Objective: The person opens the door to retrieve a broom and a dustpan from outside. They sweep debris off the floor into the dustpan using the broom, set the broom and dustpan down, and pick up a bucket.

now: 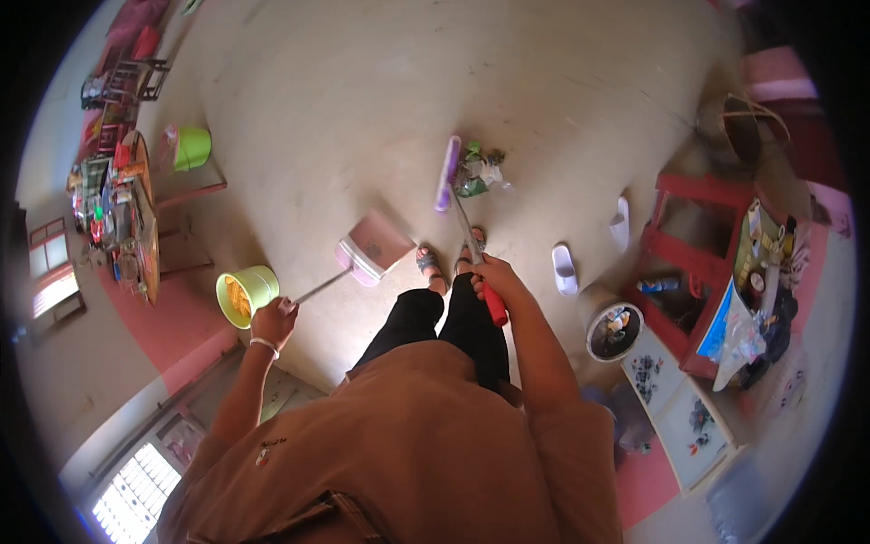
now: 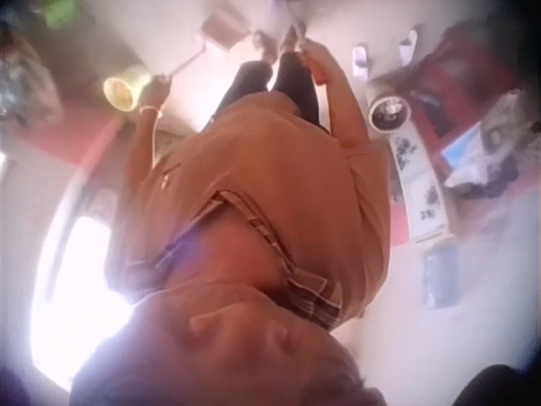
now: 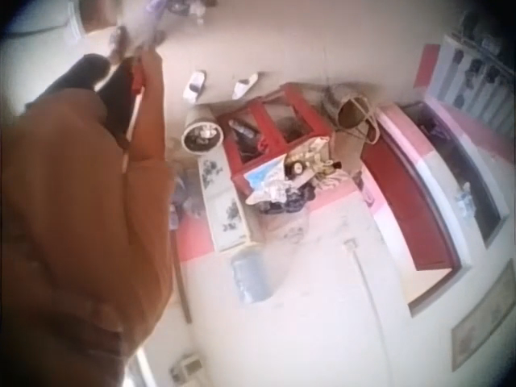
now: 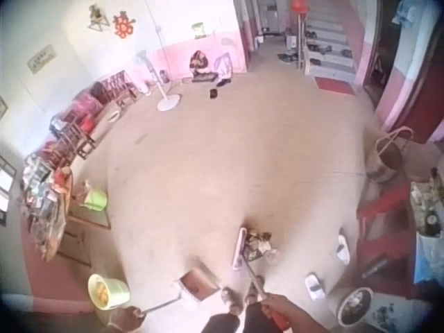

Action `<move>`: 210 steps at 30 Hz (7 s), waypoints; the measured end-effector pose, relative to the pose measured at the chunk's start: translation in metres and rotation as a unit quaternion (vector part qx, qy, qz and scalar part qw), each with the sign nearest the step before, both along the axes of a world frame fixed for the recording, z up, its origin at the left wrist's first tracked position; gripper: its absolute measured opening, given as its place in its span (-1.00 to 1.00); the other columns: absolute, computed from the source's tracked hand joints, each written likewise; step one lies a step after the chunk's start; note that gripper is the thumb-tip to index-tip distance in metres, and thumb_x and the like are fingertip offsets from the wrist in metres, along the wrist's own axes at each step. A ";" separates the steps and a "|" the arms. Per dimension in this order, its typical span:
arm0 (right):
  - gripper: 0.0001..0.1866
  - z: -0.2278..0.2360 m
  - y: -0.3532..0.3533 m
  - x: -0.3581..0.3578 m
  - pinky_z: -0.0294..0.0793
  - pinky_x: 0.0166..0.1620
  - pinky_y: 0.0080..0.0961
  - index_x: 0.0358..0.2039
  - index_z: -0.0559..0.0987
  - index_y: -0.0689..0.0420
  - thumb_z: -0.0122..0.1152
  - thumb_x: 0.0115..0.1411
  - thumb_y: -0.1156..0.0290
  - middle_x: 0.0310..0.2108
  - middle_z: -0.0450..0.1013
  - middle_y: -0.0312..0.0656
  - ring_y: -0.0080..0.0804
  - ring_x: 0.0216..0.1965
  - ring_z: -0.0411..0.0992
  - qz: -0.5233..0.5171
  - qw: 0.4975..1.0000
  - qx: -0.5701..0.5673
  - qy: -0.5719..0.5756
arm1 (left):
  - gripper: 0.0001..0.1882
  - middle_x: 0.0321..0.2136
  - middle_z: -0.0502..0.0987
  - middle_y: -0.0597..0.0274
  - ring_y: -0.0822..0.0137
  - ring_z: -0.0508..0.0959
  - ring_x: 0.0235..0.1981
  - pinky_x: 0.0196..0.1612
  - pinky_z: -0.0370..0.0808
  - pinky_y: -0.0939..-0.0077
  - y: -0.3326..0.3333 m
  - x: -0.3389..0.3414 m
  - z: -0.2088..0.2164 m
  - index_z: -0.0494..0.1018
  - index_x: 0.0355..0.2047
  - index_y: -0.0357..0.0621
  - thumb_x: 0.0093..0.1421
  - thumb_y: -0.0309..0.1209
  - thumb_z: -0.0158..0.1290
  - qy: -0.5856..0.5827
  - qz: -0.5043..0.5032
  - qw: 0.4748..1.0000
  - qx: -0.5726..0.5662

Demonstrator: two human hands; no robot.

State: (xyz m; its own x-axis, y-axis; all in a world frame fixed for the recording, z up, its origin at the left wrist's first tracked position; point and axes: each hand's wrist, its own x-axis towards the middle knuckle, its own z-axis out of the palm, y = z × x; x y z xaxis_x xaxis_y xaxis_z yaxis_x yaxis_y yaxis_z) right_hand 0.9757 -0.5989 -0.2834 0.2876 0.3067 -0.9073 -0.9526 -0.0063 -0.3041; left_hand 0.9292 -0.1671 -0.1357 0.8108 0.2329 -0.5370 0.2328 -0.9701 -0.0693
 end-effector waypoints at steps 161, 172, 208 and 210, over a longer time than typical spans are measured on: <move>-0.53 0.021 0.280 -0.076 0.47 -0.52 -0.28 0.00 0.25 0.18 0.04 0.07 0.36 -0.47 0.44 0.07 -0.10 -0.60 0.46 0.016 0.924 -0.366 -0.110 | -0.72 -0.60 0.51 0.00 -0.03 0.52 -0.49 -0.42 0.46 0.22 0.231 0.113 -0.085 0.49 -0.36 -0.03 0.00 -0.15 0.09 -0.036 -0.109 0.978 -0.172; -0.62 0.012 0.363 -0.092 0.38 -0.69 -0.42 -0.03 0.33 0.16 -0.07 0.10 0.44 -0.67 0.37 -0.09 -0.35 -0.78 0.34 0.074 0.977 -0.191 -0.057 | -0.69 -0.52 0.53 -0.02 -0.06 0.52 -0.44 -0.34 0.47 0.17 0.212 0.131 -0.095 0.47 -0.29 0.00 0.05 -0.11 0.01 0.009 -0.126 0.980 -0.151; -0.93 0.124 0.252 0.022 0.34 -0.68 -0.51 -0.41 0.34 0.12 -0.02 0.12 0.41 -0.65 0.30 -0.23 -0.49 -0.73 0.28 -0.065 0.985 -0.156 0.019 | -0.72 -0.39 0.51 0.01 0.00 0.50 -0.38 -0.28 0.42 0.32 0.281 0.108 -0.085 0.49 -0.37 -0.13 0.04 -0.19 -0.01 -0.134 0.197 0.933 -0.269; -0.92 0.111 0.227 0.045 0.31 -0.70 -0.53 -0.38 0.32 0.07 -0.02 0.11 0.41 -0.66 0.30 -0.23 -0.51 -0.75 0.27 -0.110 0.987 -0.101 0.054 | -0.73 -0.40 0.51 0.07 0.10 0.52 -0.48 -0.34 0.44 0.38 0.276 0.117 -0.096 0.49 -0.39 -0.14 0.05 -0.21 -0.02 -0.135 0.215 0.929 -0.268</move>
